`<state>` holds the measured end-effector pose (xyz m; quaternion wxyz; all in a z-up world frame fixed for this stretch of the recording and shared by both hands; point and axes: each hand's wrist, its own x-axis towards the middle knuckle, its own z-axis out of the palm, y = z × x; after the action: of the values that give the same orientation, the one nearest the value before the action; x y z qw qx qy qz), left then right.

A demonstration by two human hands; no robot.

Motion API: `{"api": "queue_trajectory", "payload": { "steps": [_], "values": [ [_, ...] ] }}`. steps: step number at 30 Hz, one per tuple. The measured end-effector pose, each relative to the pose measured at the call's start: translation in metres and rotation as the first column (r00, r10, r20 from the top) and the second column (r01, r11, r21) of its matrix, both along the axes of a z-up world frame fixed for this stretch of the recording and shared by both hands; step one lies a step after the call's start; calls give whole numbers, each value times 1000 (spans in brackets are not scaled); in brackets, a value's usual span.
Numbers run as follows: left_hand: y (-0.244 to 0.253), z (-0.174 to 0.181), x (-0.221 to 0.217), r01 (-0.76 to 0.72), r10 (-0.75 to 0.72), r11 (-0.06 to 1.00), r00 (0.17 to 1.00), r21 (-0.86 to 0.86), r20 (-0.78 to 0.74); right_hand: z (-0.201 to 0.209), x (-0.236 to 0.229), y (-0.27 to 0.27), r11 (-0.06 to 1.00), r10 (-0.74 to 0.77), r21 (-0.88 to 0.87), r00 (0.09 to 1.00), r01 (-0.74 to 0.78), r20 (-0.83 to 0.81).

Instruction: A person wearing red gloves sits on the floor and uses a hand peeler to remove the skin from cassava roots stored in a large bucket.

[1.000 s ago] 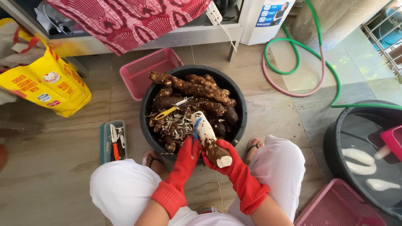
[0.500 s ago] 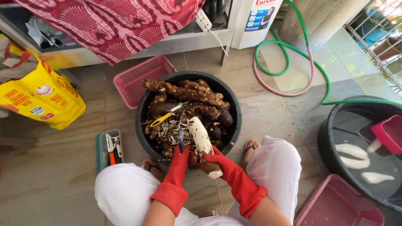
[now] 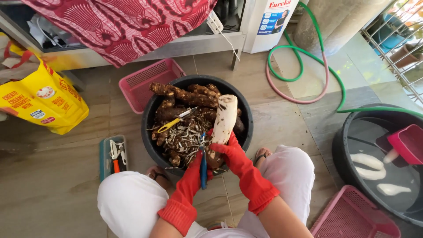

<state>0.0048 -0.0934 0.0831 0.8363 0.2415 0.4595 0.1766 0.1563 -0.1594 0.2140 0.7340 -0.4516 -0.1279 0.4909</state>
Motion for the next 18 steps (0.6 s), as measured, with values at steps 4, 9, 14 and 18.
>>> {"api": "queue_trajectory", "payload": {
  "steps": [4, 9, 14, 18],
  "values": [
    [10, 0, 0, 65, -45, 994, 979, -92, 199, 24, 7, 6, 999, -37, 25, 999, 37, 10],
    [27, -31, -3, -121, 173, 960, 965, -251, 196, 65, 16, -2, 998, -60, -3, 982, 62, 179],
    [26, -24, -6, -273, 330, 917, 929, -291, 168, 61, 15, -9, 997, -73, -19, 980, 78, 186],
    [24, -27, -10, -266, 318, 920, 936, -287, 152, 54, 11, -7, 994, -103, -15, 979, 108, 178]
  ]
}}
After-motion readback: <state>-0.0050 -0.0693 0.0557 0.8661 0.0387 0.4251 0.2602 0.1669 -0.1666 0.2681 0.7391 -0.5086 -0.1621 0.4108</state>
